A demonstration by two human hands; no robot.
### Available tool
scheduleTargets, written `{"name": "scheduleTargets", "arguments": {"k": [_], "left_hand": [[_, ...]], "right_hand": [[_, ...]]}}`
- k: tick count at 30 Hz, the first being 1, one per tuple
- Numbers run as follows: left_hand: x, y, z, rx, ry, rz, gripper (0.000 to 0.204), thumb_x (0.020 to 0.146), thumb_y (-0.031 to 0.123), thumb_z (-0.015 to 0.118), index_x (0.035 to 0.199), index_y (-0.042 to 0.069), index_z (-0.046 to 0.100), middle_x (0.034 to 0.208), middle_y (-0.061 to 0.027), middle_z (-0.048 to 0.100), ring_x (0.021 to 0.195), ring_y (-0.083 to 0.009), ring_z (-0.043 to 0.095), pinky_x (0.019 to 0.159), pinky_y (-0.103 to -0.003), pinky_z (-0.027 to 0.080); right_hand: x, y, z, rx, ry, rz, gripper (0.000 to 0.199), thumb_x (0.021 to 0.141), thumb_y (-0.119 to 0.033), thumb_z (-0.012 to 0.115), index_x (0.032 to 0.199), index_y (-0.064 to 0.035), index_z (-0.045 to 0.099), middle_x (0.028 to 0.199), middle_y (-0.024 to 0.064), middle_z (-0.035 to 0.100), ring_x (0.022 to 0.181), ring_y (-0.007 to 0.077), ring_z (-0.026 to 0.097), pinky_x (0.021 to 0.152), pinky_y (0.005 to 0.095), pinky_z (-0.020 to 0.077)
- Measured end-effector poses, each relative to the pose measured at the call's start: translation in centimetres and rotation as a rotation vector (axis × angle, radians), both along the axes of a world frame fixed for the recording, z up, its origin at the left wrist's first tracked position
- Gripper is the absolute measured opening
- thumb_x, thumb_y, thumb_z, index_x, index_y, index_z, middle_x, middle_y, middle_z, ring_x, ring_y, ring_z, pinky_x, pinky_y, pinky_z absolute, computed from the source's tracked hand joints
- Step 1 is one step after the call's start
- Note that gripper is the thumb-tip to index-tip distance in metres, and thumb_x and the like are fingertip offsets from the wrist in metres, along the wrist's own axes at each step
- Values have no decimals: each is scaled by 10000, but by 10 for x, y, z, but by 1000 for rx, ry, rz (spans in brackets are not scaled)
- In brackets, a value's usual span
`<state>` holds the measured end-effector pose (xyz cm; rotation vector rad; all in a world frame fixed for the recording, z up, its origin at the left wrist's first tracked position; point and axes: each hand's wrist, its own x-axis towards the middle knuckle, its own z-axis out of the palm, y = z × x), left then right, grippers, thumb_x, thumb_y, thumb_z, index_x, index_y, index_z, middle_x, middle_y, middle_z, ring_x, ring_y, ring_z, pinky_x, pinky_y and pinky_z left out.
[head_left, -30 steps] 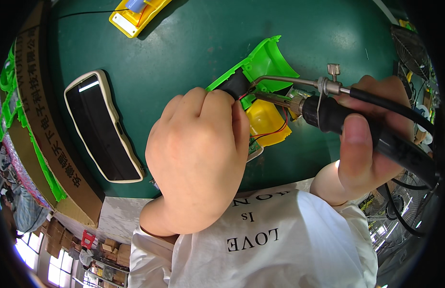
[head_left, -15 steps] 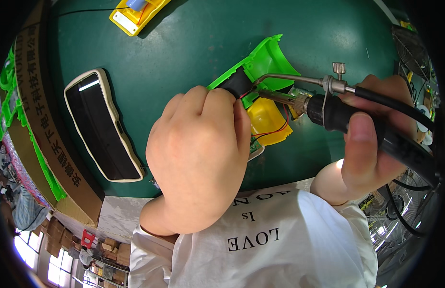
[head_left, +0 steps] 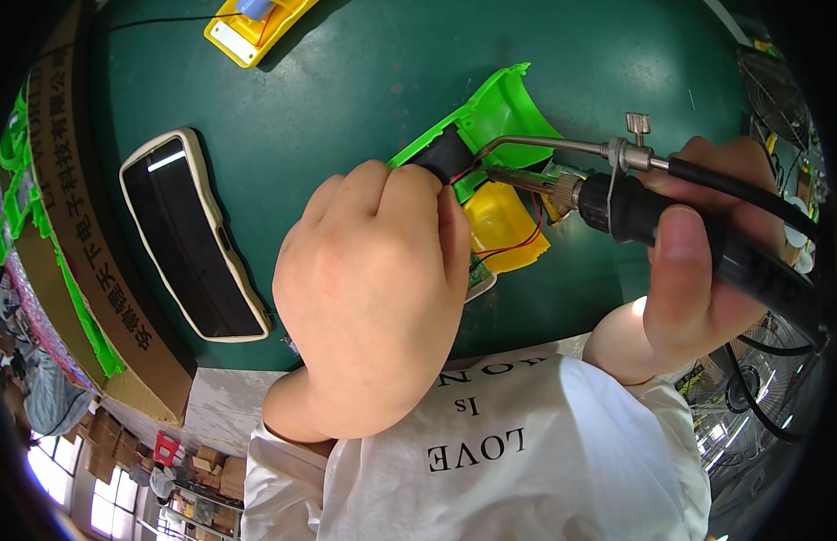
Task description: The person solders wires and circuit boards into flashlight casings using a soldering iron, tests the assembled flashlights, and places them onto the conveyor belt.
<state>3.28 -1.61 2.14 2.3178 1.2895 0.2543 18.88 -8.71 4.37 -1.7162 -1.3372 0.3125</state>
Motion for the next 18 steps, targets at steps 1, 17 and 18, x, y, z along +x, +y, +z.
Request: {"name": "scheduleTargets", "arguments": {"k": [1,17,18], "left_hand": [[0,0,0,0,-2,-3,54,689,60,639,691,47,587,593,-56,496,548,-212,508,492,-316,390],[-5,-2,-3,3,-70,-13,58,691,33,636,698,30,579,594,-60,491,534,-189,496,492,-299,386],[-5,-2,-3,4,-78,-16,61,691,33,636,699,28,576,594,-60,490,533,-186,494,490,-297,385]], "right_hand": [[0,0,0,-1,0,-1,274,744,-206,556,787,64,546,724,89,517,631,120,463,540,230,337],[0,0,0,-29,25,2,280,743,-217,557,770,61,549,710,84,516,606,116,457,535,230,338],[1,1,-1,1,6,21,284,741,-218,557,771,65,548,707,88,517,607,118,458,538,231,339]]}}
